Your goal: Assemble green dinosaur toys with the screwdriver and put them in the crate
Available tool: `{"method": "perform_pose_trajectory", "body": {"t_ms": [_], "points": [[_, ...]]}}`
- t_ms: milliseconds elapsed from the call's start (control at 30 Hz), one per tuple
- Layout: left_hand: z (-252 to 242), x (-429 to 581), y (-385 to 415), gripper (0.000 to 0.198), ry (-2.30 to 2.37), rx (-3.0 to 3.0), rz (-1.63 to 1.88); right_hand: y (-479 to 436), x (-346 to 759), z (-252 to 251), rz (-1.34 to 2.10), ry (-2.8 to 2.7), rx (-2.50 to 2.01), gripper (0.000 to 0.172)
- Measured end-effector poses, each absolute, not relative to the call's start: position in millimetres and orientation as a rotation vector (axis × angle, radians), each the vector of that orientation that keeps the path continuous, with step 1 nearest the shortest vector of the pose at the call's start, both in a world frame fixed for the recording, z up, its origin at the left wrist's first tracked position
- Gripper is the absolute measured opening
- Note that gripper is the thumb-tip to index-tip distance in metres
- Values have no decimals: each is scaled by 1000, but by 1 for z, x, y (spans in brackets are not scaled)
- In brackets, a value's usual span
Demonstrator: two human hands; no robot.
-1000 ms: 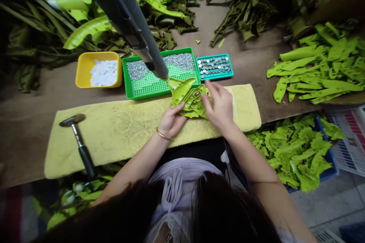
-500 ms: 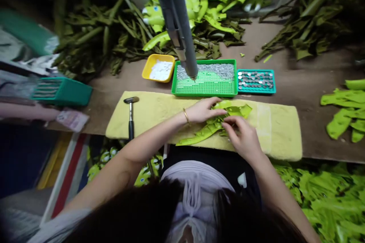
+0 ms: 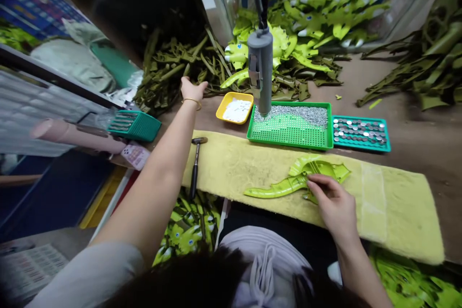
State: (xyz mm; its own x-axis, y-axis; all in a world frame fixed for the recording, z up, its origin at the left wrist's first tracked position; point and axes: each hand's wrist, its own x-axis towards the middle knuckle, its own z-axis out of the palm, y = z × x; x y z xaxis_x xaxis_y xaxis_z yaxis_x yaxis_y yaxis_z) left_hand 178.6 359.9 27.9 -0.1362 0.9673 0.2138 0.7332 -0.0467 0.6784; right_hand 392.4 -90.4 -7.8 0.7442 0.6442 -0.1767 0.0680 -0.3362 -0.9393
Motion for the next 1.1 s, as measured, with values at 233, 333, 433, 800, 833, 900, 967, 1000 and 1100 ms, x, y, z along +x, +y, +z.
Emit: {"method": "perform_pose_trajectory", "body": {"t_ms": [233, 333, 433, 800, 833, 900, 967, 1000, 1100], "points": [[36, 119, 333, 40, 1767, 1733, 1233, -91, 390, -8, 652, -495, -1848, 26], [43, 52, 253, 37, 1593, 1555, 1356, -93, 390, -6, 663, -472, -1884, 30], [42, -3, 169, 29, 1471, 1482, 1136, -94, 391, -3, 661, -503, -1891, 30], [10, 121, 109, 51, 857, 2529, 346, -80, 402, -24, 280, -631, -1783, 19], [4, 139, 104, 57, 783, 2579, 289, -80, 402, -25, 275, -625, -1769, 19], [-8, 166, 97, 51, 740, 2659, 211, -82, 403, -26, 287, -618, -1742, 18], [-12, 180, 93, 41, 766, 2717, 234, -87, 405, -24, 346, -637, -1709, 17], [-10, 185, 90, 39, 773, 2731, 287, -91, 407, -23, 391, -659, -1695, 17], [1, 203, 71, 40, 683, 2696, 445, -104, 412, -18, 558, -756, -1669, 20]]}}
